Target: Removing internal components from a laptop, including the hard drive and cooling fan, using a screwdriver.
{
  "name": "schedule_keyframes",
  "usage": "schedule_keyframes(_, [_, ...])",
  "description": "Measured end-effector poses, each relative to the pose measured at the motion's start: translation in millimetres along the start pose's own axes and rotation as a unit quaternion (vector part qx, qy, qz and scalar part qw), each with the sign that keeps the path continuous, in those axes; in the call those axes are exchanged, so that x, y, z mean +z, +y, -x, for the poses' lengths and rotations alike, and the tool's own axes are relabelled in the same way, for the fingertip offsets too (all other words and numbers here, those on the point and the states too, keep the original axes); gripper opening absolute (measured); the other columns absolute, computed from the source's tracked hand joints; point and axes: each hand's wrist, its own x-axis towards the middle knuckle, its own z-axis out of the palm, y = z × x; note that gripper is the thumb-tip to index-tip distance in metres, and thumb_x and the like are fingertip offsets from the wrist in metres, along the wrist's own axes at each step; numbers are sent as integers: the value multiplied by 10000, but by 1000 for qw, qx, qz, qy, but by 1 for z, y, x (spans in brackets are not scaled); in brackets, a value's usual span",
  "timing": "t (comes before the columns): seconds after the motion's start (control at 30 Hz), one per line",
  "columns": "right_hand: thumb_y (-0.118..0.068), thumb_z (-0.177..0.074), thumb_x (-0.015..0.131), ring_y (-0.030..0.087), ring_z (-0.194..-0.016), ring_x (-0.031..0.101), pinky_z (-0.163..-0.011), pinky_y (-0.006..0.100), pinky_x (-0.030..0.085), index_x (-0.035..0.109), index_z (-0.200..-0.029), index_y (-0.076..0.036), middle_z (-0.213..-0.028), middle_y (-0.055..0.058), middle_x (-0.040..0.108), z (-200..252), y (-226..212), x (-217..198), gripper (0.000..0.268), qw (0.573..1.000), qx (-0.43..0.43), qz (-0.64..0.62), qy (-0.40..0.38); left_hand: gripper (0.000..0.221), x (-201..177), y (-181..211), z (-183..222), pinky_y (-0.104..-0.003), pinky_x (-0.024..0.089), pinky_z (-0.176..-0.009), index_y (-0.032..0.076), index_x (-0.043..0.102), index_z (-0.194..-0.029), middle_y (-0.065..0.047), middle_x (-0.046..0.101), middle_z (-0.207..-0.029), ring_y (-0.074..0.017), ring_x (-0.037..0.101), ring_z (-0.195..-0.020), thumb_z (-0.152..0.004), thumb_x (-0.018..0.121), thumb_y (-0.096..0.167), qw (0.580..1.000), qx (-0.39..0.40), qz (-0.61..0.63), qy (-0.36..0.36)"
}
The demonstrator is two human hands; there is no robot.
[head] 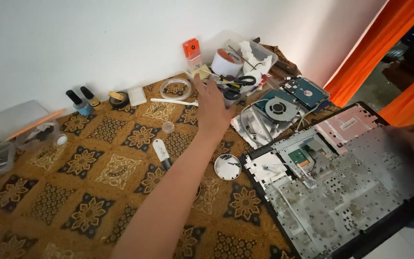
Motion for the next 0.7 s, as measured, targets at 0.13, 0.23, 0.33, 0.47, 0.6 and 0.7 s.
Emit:
schedule_keyframes(0.13, [-386, -1059, 711, 509, -1264, 525, -1044, 655, 381, 582, -1460, 38, -1430, 298, 567, 4, -2, 2, 597, 1000, 1, -6, 9, 943, 0, 2, -2, -510, 593, -797, -6, 292, -1547, -284, -42, -1688, -567, 388, -1399, -824, 877, 154, 999, -17, 21, -31])
schedule_keyframes(0.23, [-369, -1068, 716, 505, -1188, 577, -1018, 606, 389, 626, -1431, 27, -1336, 292, 639, 3, -7, 0, 544, 1000, 0, 1, -5, 893, 7, -1, -1, -499, 583, -842, -27, 327, -1522, -317, -21, -1671, -536, 500, -1310, -829, 871, 116, 1000, 13, 25, -11])
schedule_keyframes(0.33, [-461, -1054, 724, 528, -1121, 575, -939, 634, 390, 656, -1371, 20, -1276, 314, 631, -27, 22, 14, 580, 1000, -18, 24, 2, 681, 10, -7, 0, -476, 577, -673, -49, 425, -1404, -317, 17, -1668, -533, 593, -1131, -876, 817, 126, 999, 42, -16, -14])
schedule_keyframes(0.47, [-359, -1087, 703, 515, -1239, 533, -1031, 649, 361, 594, -1453, 60, -1407, 299, 582, -15, 13, 11, 567, 999, -41, -22, 18, 659, 2, -6, 6, -526, 522, -971, -37, 454, -1373, -331, 63, -1671, -547, 476, -1348, -853, 838, 93, 996, 67, 51, -10])
schedule_keyframes(0.6, [-419, -1088, 707, 485, -1143, 572, -966, 601, 362, 674, -1356, 27, -1297, 278, 638, -35, 30, 16, 521, 999, -40, -8, 6, 710, -2, -7, 1, -484, 544, -884, -37, 413, -1377, -310, 18, -1689, -497, 558, -1269, -826, 852, 51, 996, 57, 58, -25])
schedule_keyframes(0.7, [-422, -1090, 740, 473, -1042, 614, -880, 574, 416, 726, -1286, 38, -1204, 275, 681, -73, 59, 27, 499, 997, -77, -21, 17, 854, -22, 2, 6, -440, 596, -821, -22, 320, -1476, -267, -50, -1703, -413, 653, -1192, -801, 843, -24, 995, 32, 69, -63])
